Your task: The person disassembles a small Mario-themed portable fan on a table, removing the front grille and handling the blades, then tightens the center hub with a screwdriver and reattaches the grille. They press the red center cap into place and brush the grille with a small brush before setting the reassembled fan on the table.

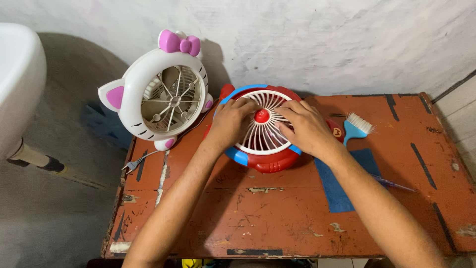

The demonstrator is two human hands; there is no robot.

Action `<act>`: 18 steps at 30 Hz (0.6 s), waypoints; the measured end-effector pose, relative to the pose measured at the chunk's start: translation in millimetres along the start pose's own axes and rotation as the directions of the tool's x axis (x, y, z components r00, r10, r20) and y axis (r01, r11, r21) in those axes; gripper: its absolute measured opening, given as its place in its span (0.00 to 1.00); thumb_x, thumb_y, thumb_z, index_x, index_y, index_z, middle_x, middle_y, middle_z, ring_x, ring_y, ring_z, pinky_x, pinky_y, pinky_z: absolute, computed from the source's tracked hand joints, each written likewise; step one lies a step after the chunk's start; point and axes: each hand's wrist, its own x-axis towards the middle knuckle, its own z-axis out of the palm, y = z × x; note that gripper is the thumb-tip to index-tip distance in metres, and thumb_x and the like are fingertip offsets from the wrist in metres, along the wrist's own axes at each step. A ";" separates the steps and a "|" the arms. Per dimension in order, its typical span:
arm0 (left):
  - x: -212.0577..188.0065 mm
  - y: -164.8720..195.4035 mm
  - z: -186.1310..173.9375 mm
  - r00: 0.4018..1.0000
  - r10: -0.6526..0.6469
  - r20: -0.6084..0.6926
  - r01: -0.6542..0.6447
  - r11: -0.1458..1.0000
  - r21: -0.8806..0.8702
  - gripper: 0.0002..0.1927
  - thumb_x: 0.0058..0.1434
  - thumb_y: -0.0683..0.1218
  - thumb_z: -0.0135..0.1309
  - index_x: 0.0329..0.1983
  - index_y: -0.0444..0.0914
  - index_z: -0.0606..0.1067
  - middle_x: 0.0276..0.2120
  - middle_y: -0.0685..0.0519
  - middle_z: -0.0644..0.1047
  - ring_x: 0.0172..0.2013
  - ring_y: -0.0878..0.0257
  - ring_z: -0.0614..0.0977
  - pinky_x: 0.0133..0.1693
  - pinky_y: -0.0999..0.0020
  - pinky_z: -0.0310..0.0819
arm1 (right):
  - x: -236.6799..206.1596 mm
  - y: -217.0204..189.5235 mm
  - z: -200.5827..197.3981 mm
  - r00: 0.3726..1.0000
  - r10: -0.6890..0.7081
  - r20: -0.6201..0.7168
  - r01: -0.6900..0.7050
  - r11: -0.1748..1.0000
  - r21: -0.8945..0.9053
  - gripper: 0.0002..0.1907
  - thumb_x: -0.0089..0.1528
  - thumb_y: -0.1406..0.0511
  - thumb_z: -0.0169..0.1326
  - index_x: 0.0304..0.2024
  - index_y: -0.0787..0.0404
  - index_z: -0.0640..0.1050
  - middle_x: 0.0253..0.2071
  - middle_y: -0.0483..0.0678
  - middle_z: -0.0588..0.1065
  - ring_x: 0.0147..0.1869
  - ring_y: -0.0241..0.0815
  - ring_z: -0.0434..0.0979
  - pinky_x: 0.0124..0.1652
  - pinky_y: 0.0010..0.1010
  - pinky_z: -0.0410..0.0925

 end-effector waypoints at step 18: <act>-11.6 -4.9 20.5 0.986 -0.095 -0.137 0.091 0.995 -0.038 0.17 0.66 0.47 0.53 0.58 0.48 0.77 0.54 0.55 0.77 0.53 0.50 0.75 0.56 0.52 0.69 | 8.2 22.5 8.5 0.991 -0.133 -0.032 0.134 0.991 0.015 0.18 0.62 0.62 0.61 0.53 0.60 0.80 0.55 0.50 0.76 0.59 0.52 0.74 0.55 0.46 0.67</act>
